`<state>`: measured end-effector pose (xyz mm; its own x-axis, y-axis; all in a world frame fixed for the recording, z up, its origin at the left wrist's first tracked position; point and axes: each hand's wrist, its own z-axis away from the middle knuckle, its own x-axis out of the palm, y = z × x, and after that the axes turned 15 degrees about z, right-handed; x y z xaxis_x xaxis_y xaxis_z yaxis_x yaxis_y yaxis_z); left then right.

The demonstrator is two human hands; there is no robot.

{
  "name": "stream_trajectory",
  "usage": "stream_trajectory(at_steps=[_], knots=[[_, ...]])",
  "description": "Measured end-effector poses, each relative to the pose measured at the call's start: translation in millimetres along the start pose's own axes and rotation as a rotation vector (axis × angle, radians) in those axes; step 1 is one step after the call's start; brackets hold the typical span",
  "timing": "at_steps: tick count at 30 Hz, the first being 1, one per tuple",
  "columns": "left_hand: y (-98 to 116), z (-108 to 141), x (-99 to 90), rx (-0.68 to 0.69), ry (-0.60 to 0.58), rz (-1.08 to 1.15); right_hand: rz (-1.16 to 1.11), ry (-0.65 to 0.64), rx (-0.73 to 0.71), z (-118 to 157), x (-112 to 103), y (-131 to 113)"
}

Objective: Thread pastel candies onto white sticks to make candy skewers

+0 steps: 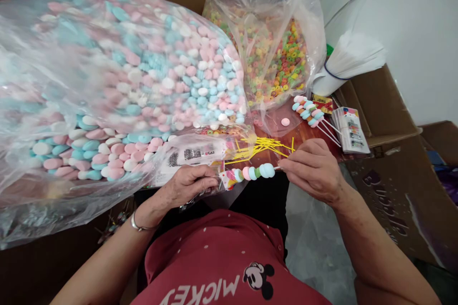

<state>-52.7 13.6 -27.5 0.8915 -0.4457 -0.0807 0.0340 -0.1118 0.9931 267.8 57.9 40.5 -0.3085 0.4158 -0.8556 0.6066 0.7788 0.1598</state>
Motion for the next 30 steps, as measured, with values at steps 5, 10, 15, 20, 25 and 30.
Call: stream_trajectory(at_steps=[5, 10, 15, 20, 25, 30], knots=[[3, -1, -2.2, 0.01, -0.021, 0.04, -0.071, -0.071, 0.04, -7, -1, 0], [5, 1, -8.5, 0.007, -0.086, -0.032, -0.029, -0.035, 0.049, -4, 0, 3], [3, 3, -10.5, 0.059, -0.073, -0.155, 0.012, -0.046, 0.039, -3, -1, 5], [3, 6, -10.6, 0.098, -0.001, -0.166, 0.029, -0.04, 0.045, -7, -3, 3], [3, 11, -10.3, 0.128, 0.082, -0.191, 0.053, -0.027, 0.037, -9, -3, 1], [1, 13, -8.6, 0.196, 0.129, -0.271, 0.068, -0.023, 0.056, -9, -4, 0]])
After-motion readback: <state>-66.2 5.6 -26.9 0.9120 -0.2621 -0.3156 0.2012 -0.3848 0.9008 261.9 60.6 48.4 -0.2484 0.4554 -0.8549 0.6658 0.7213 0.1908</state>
